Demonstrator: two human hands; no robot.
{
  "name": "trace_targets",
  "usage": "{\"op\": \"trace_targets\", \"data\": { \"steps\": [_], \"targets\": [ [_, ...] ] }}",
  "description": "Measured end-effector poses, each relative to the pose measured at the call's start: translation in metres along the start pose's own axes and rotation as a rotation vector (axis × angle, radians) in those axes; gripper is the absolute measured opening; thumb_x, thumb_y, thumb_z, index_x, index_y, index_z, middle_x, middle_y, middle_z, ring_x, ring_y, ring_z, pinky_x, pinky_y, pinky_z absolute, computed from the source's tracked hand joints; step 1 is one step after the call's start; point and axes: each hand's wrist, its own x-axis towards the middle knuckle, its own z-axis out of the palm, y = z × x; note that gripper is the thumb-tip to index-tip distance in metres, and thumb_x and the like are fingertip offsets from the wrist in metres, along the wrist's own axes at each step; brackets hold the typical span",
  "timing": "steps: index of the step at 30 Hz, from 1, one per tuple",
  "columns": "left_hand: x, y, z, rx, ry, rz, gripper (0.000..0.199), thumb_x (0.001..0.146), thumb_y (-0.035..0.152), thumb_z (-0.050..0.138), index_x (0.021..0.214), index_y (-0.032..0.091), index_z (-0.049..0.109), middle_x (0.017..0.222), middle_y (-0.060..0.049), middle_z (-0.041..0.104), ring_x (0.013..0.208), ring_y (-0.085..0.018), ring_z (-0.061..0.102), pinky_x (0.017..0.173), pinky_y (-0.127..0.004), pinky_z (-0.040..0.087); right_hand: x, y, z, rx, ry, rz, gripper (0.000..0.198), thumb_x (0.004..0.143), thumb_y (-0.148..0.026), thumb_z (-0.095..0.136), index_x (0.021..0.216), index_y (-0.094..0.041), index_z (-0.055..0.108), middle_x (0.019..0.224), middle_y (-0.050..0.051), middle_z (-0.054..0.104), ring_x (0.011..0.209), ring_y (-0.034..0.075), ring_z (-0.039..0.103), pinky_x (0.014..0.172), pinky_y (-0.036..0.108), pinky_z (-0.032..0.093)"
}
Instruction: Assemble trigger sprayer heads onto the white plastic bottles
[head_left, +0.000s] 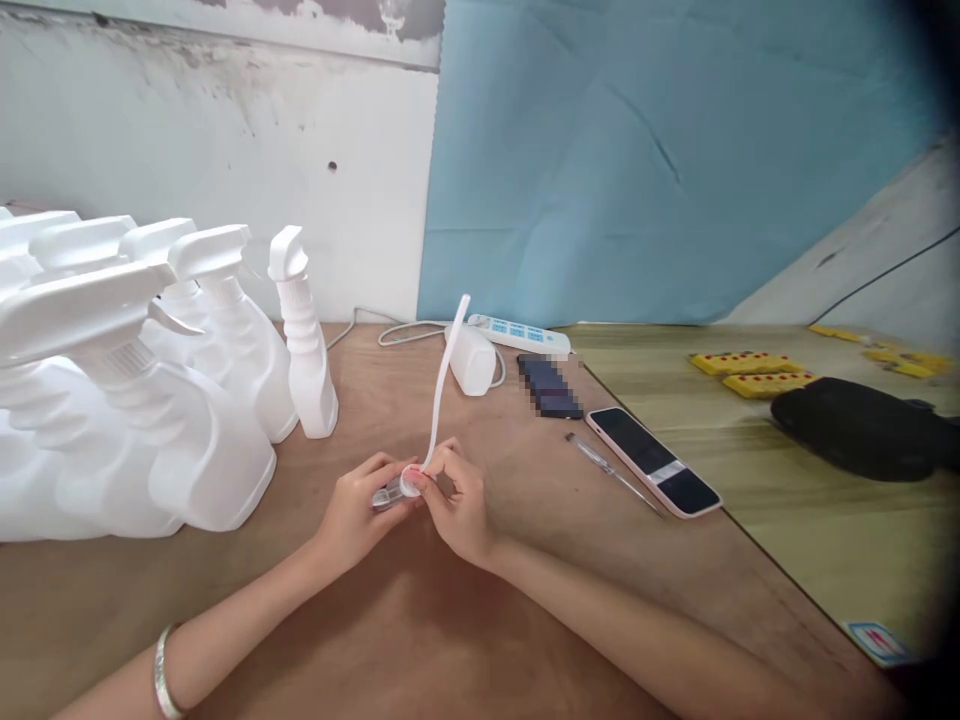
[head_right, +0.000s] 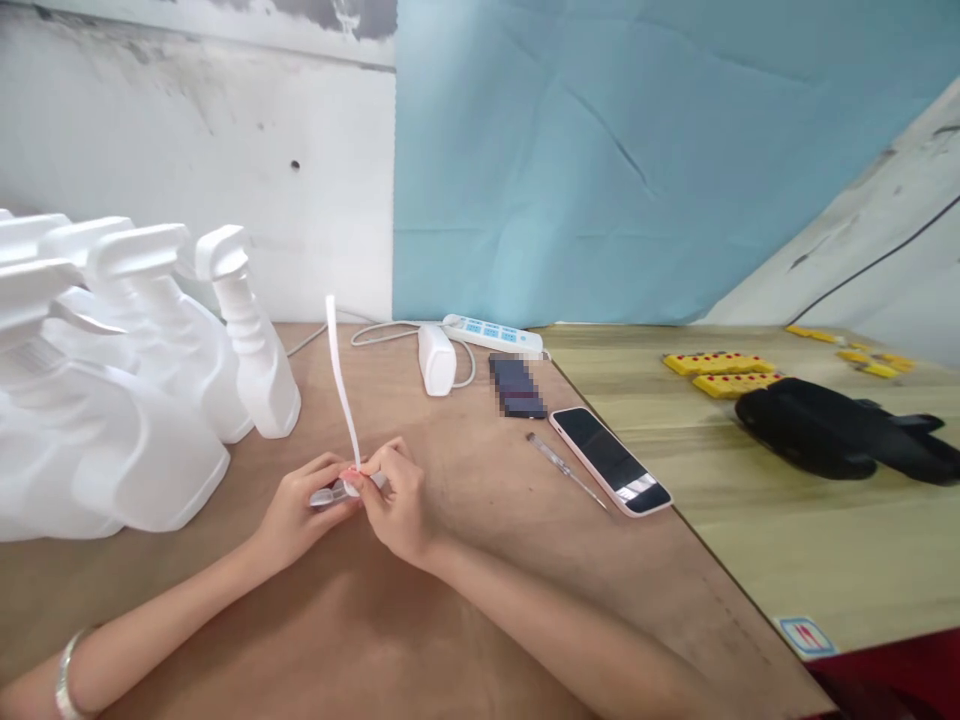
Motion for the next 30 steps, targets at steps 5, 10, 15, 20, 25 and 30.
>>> {"op": "trace_targets", "data": {
  "steps": [5, 10, 15, 20, 25, 30],
  "targets": [
    [0.001, 0.001, -0.001, 0.009, 0.026, -0.012, 0.018, 0.081, 0.030, 0.055, 0.092, 0.020, 0.064, 0.077, -0.002, 0.056, 0.066, -0.013, 0.054, 0.060, -0.022, 0.043, 0.006, 0.001, 0.006, -0.041, 0.000, -0.023, 0.022, 0.083, -0.025, 0.053, 0.063, -0.021, 0.045, 0.061, -0.001, 0.045, 0.064, 0.014, 0.046, 0.057, 0.027, 0.041],
    [0.001, 0.000, 0.000, 0.007, 0.041, -0.040, 0.015, 0.079, 0.030, 0.056, 0.083, 0.018, 0.063, 0.076, -0.002, 0.056, 0.066, -0.013, 0.053, 0.059, -0.022, 0.042, 0.009, 0.002, 0.006, -0.058, -0.032, -0.061, 0.021, 0.083, -0.027, 0.054, 0.065, -0.020, 0.049, 0.060, -0.001, 0.050, 0.064, 0.014, 0.049, 0.058, 0.026, 0.043],
    [0.002, 0.003, 0.000, -0.069, 0.137, -0.180, 0.026, 0.073, 0.032, 0.062, 0.093, 0.018, 0.054, 0.077, 0.000, 0.060, 0.066, -0.013, 0.055, 0.057, -0.022, 0.042, 0.029, 0.014, -0.013, -0.115, 0.094, -0.085, 0.031, 0.083, -0.037, 0.050, 0.109, -0.020, 0.048, 0.110, 0.011, 0.052, 0.106, 0.022, 0.048, 0.089, 0.040, 0.040],
    [0.002, 0.006, -0.002, -0.042, 0.261, -0.312, 0.025, 0.068, 0.036, 0.064, 0.077, 0.019, 0.047, 0.067, 0.004, 0.056, 0.058, -0.012, 0.051, 0.051, -0.021, 0.037, 0.084, 0.050, -0.030, -0.504, 0.498, 0.228, 0.083, 0.060, -0.043, 0.071, 0.124, -0.009, 0.030, 0.130, 0.025, 0.029, 0.126, 0.033, 0.025, 0.099, 0.049, 0.025],
    [0.002, 0.001, -0.001, -0.086, 0.241, -0.350, 0.027, 0.067, 0.039, 0.063, 0.084, 0.021, 0.051, 0.072, 0.004, 0.057, 0.058, -0.011, 0.048, 0.054, -0.021, 0.036, 0.111, 0.078, -0.028, -0.451, 0.562, 0.353, 0.068, 0.054, -0.031, 0.073, 0.110, -0.010, 0.041, 0.108, 0.023, 0.052, 0.100, 0.037, 0.052, 0.080, 0.049, 0.041],
    [0.002, -0.003, 0.000, -0.070, 0.250, -0.366, 0.031, 0.069, 0.043, 0.060, 0.088, 0.019, 0.059, 0.066, 0.002, 0.057, 0.062, -0.014, 0.049, 0.058, -0.023, 0.037, 0.139, 0.052, -0.068, -0.325, 0.748, 0.302, 0.051, 0.063, -0.036, 0.067, 0.101, -0.014, 0.040, 0.094, 0.014, 0.059, 0.090, 0.029, 0.059, 0.077, 0.043, 0.045]
  ]
}}
